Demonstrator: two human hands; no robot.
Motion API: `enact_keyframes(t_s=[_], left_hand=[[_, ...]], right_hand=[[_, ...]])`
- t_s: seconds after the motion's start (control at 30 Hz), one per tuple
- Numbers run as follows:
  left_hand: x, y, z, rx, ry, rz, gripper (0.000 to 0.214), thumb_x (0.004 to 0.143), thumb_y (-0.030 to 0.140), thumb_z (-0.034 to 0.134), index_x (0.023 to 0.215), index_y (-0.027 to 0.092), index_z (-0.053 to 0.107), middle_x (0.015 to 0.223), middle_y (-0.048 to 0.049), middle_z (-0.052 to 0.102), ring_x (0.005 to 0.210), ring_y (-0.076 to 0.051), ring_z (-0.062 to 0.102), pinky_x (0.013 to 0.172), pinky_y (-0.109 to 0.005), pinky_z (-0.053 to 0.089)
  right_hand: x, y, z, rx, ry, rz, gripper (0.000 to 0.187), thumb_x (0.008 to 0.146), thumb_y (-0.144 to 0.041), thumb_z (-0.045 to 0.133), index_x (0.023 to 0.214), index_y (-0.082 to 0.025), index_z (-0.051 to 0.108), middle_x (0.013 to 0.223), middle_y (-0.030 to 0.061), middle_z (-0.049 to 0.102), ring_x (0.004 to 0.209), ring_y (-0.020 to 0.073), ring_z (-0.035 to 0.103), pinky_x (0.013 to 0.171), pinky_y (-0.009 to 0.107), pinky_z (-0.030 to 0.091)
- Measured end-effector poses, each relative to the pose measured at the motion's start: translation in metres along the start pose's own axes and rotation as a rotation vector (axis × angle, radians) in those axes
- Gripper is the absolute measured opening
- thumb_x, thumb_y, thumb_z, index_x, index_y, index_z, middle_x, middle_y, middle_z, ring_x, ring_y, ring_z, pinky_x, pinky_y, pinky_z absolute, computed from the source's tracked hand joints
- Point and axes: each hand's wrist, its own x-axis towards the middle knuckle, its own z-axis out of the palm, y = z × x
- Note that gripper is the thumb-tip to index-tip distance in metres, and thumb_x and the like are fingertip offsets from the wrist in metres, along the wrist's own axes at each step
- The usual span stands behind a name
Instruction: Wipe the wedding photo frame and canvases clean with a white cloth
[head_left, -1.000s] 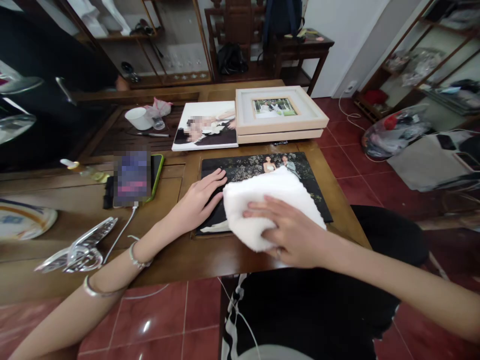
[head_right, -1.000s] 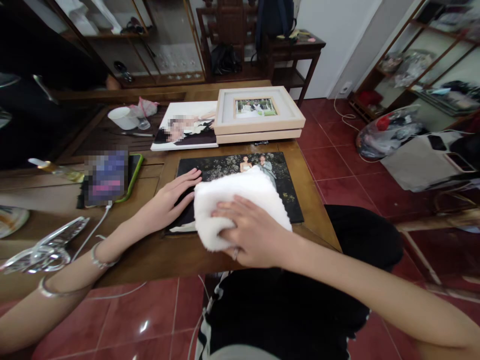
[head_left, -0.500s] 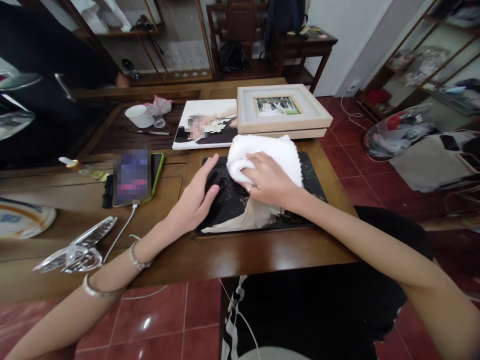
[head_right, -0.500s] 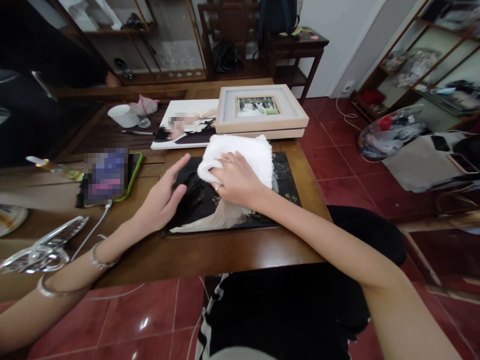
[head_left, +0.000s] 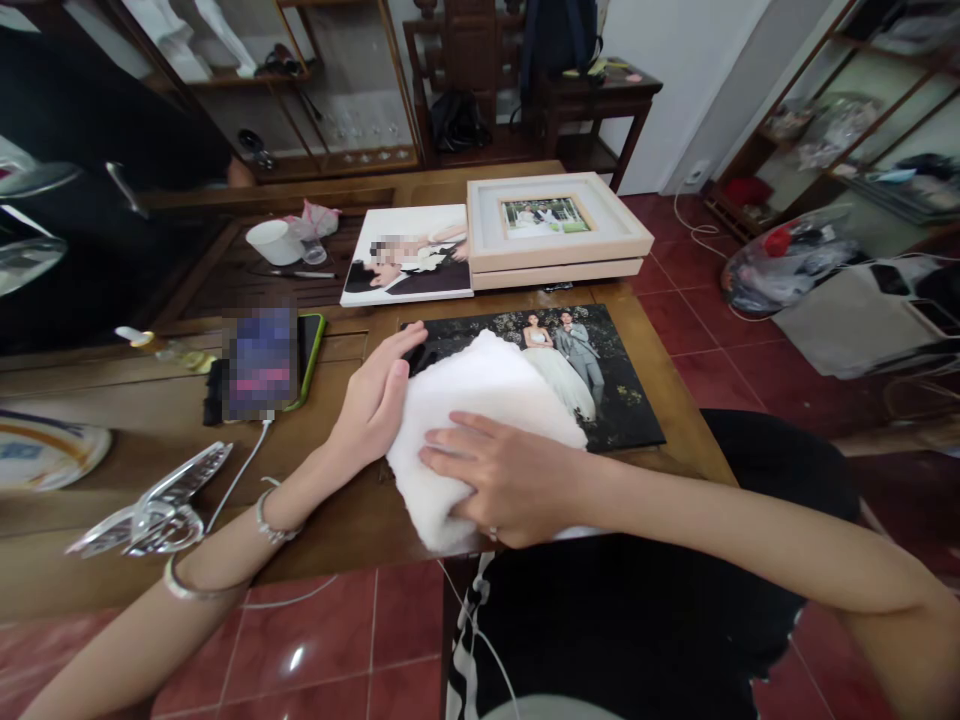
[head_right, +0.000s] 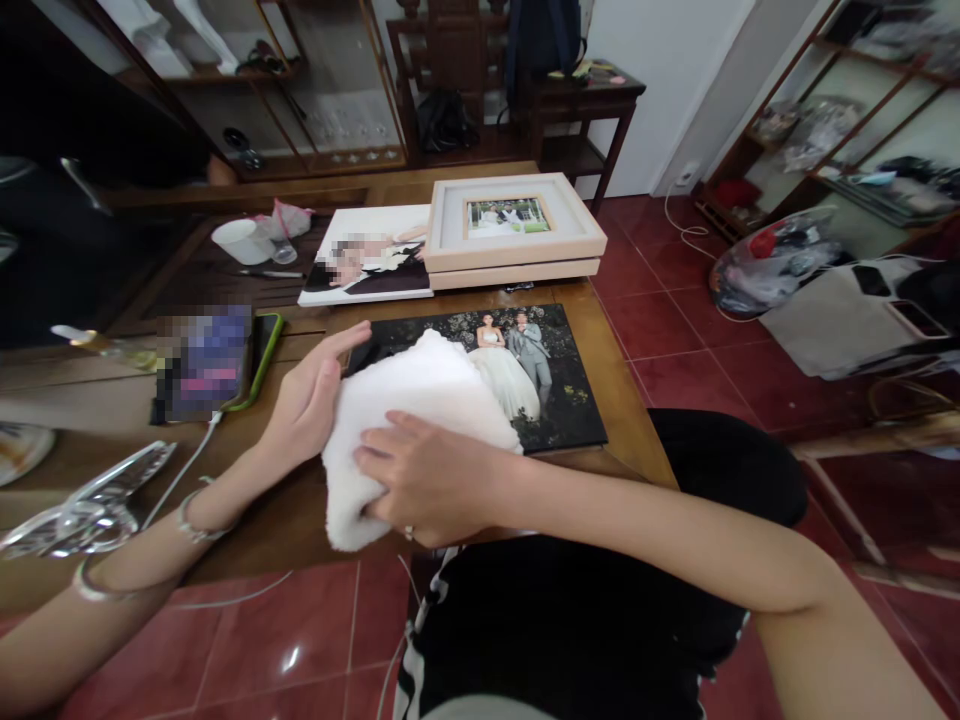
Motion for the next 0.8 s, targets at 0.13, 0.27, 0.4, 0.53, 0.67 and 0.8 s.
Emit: enact_keyframes(t_s=[0.13,0.27,0.4,0.53,0.67,0.8], left_hand=[[0.000,0.003,-0.001,0.081,-0.144,0.086,0.043,0.105,0.035,0.032,0.130,0.014,0.059,0.146,-0.0142,0.052,0.135,-0.025,0.050,0.114,-0.044,0.039],[-0.002,0.000,0.001,0.143,-0.319,0.187,0.048,0.102,0.035,0.042,0.144,0.013,0.046,0.155,-0.0149,0.039,0.143,-0.027,0.038,0.117,-0.048,0.034],[-0.003,-0.003,0.003,0.173,-0.363,0.186,0.043,0.102,0.033,0.042,0.139,0.016,0.054,0.147,-0.0123,0.052,0.141,-0.028,0.042,0.115,-0.052,0.036],[-0.003,-0.003,0.003,0.162,-0.357,0.194,0.041,0.101,0.032,0.043,0.135,0.017,0.058,0.143,-0.0119,0.056,0.140,-0.029,0.043,0.113,-0.055,0.038],[-0.002,-0.003,0.003,0.152,-0.357,0.182,0.040,0.101,0.032,0.043,0.136,0.018,0.058,0.143,-0.0112,0.056,0.139,-0.029,0.043,0.112,-0.056,0.039],[-0.003,-0.006,0.004,0.140,-0.360,0.193,0.041,0.101,0.031,0.044,0.136,0.019,0.058,0.143,-0.0109,0.056,0.140,-0.029,0.042,0.113,-0.056,0.038]], right_hand=[[-0.025,-0.011,-0.009,0.113,-0.008,0.072,0.011,0.079,-0.023,0.062,0.078,-0.018,0.072,0.127,0.0158,0.064,0.124,0.0302,0.053,0.112,0.048,0.035],[-0.055,-0.014,-0.017,0.184,0.051,0.233,0.017,0.080,-0.020,0.060,0.091,-0.015,0.073,0.127,0.0146,0.065,0.124,0.0274,0.056,0.113,0.048,0.037],[-0.080,-0.003,-0.023,0.142,0.129,0.414,0.014,0.081,-0.015,0.056,0.083,-0.017,0.070,0.129,0.0151,0.064,0.123,0.0289,0.056,0.109,0.048,0.042],[-0.086,0.023,-0.022,0.052,0.185,0.603,0.017,0.085,-0.016,0.054,0.071,-0.018,0.064,0.111,0.0165,0.067,0.107,0.0305,0.061,0.092,0.045,0.051],[-0.064,0.054,-0.015,0.007,0.208,0.706,0.024,0.092,-0.028,0.050,0.073,-0.018,0.062,0.083,0.0118,0.062,0.091,0.0296,0.059,0.080,0.042,0.049],[-0.024,0.080,-0.009,0.084,0.232,0.706,0.029,0.097,-0.034,0.047,0.082,-0.016,0.065,0.083,0.0093,0.063,0.088,0.0258,0.056,0.081,0.037,0.044]])
